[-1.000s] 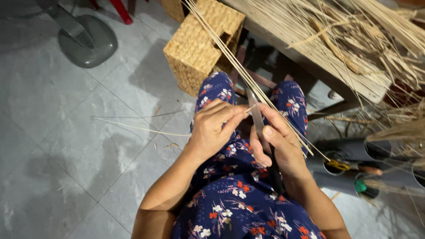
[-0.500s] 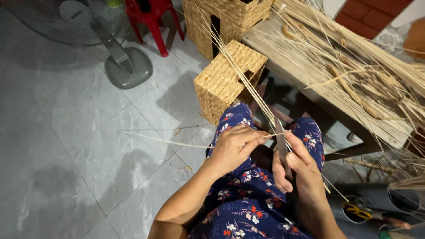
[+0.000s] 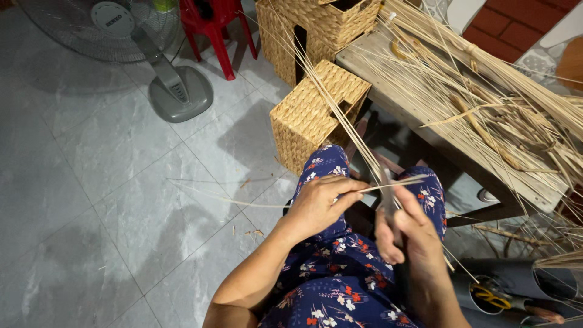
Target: The person sits and repeatedly shaves thin bamboo strips using a knife. They hold each strip with the left hand and draw the knife along its length with the right hand, then place the finished strip on a nearby table. The process is repeated for multiple strips.
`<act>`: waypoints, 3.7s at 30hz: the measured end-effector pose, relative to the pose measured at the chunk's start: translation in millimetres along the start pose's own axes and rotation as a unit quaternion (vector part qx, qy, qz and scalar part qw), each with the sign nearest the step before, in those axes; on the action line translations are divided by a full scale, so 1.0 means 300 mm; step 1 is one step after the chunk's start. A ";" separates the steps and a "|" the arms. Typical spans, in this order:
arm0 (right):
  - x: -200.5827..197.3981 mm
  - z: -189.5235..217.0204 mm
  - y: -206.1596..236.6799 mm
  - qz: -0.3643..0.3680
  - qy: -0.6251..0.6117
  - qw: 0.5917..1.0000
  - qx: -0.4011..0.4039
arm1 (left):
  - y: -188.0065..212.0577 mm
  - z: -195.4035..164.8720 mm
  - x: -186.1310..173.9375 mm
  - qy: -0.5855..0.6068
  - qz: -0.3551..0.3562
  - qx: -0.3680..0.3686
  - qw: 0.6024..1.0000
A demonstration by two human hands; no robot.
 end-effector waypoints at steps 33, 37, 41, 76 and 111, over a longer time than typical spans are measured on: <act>-0.056 0.007 -0.010 -0.028 0.004 1.000 0.009 | -0.003 0.098 0.065 0.032 0.031 -0.091 0.995; -0.074 -0.016 0.013 -0.032 -0.007 0.999 0.021 | 0.011 0.131 0.103 0.092 0.031 -0.103 0.990; -0.036 -0.089 -0.007 0.015 -0.057 0.995 0.082 | 0.015 0.148 0.133 0.098 0.038 -0.113 0.988; -0.076 -0.093 -0.001 -0.028 -0.017 0.996 0.088 | 0.021 0.154 0.123 0.082 0.048 -0.105 0.990; -0.073 -0.102 -0.002 -0.030 -0.030 0.996 0.081 | 0.018 0.141 0.112 0.046 0.000 -0.113 0.993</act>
Point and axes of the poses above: each hand's wrist, its own y-axis away from the middle knuckle, its own x-axis out of the palm, z = x × y, the point moved 7 cm from there along -y, towards the middle knuckle, and after that the axes turned 7 degrees about -x, right-handed, at the moved point
